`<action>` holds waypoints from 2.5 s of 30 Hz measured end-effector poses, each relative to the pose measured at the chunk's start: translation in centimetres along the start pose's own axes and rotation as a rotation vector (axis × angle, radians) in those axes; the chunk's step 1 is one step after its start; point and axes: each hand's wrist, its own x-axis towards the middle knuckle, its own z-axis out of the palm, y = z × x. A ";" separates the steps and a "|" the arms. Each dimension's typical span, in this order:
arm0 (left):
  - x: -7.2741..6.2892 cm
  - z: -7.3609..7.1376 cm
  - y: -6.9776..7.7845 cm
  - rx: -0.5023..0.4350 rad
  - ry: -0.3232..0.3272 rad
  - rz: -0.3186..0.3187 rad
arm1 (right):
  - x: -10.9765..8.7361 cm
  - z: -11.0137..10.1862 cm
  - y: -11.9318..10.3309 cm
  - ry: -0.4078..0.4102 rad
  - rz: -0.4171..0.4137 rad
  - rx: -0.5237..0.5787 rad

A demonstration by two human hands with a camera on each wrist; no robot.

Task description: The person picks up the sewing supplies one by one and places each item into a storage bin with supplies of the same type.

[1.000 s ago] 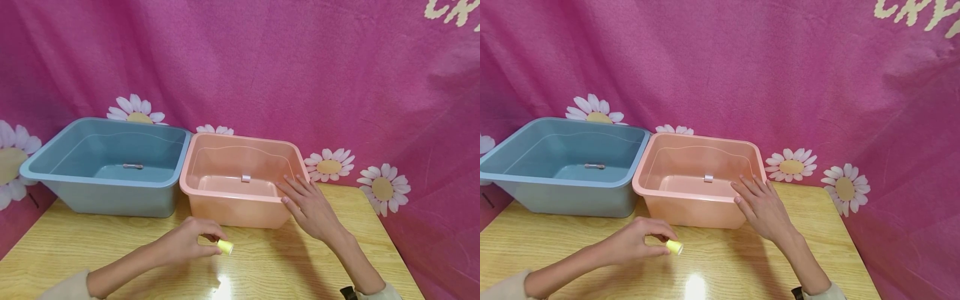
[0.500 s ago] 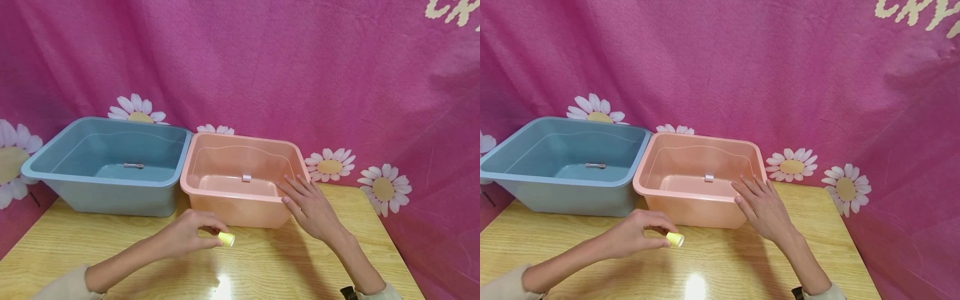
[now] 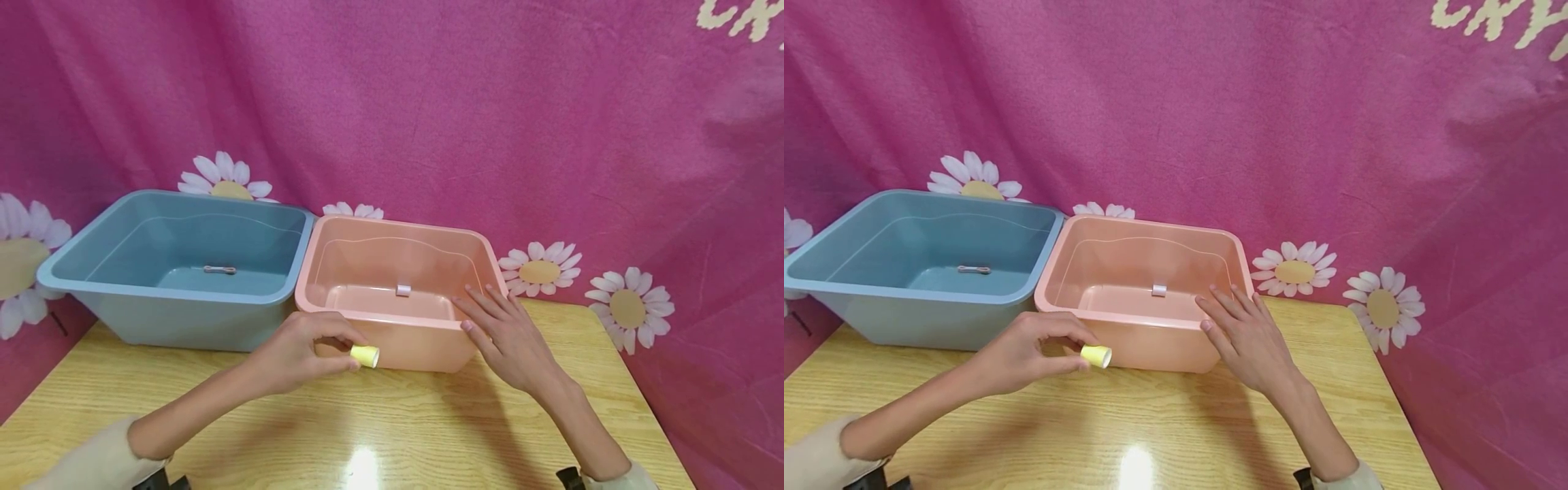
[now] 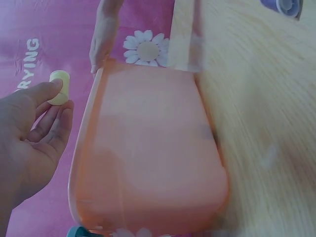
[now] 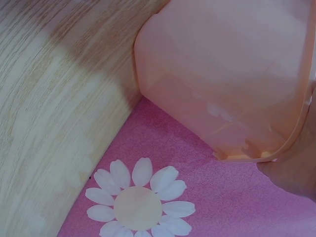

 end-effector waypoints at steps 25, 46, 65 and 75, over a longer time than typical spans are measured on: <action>3.6 -1.2 0.1 0.055 -0.008 -0.111 | 0.1 0.1 0.1 0.000 -0.005 -0.003; 6.6 -0.7 -0.3 0.032 -0.038 -0.232 | 0.0 0.2 0.1 0.003 -0.004 -0.003; 9.4 -0.9 -1.4 0.198 -0.066 -0.274 | 0.1 0.2 0.0 0.000 -0.003 0.007; 11.1 -0.7 -2.0 0.278 -0.103 -0.291 | 0.1 0.2 0.1 0.002 -0.008 -0.001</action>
